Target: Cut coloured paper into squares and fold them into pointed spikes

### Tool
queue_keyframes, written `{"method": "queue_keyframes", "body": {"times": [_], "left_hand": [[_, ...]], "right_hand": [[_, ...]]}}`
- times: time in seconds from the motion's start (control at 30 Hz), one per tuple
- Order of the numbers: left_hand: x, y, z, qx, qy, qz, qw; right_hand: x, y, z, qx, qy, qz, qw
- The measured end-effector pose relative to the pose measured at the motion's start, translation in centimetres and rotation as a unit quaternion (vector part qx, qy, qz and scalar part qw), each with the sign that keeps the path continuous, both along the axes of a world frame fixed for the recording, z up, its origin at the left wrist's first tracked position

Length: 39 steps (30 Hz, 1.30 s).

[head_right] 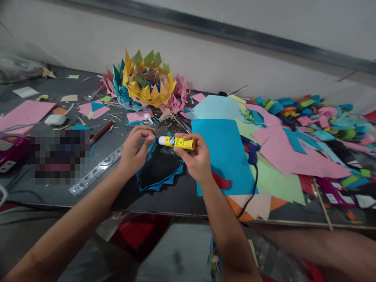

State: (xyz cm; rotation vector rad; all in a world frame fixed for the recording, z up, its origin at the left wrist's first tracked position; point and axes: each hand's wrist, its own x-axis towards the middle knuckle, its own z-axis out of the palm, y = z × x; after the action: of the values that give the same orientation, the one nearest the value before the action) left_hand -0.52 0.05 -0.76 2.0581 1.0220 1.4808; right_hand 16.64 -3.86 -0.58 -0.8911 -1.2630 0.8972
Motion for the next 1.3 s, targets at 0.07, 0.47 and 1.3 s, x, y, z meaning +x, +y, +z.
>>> {"method": "queue_keyframes", "body": {"times": [0.07, 0.47, 1.3], "left_hand": [[0.02, -0.12, -0.02, -0.016, -0.043, 0.002, 0.999], [0.17, -0.29, 0.12, -0.149, -0.099, -0.048, 0.983], [-0.09, -0.28, -0.01, -0.236, -0.172, -0.139, 0.946]], "right_hand": [[-0.02, 0.0, 0.02, -0.003, 0.003, -0.004, 1.0], [-0.15, -0.2, 0.13, 0.006, -0.007, -0.006, 1.0], [0.07, -0.07, -0.12, 0.081, -0.015, 0.03, 0.996]]}}
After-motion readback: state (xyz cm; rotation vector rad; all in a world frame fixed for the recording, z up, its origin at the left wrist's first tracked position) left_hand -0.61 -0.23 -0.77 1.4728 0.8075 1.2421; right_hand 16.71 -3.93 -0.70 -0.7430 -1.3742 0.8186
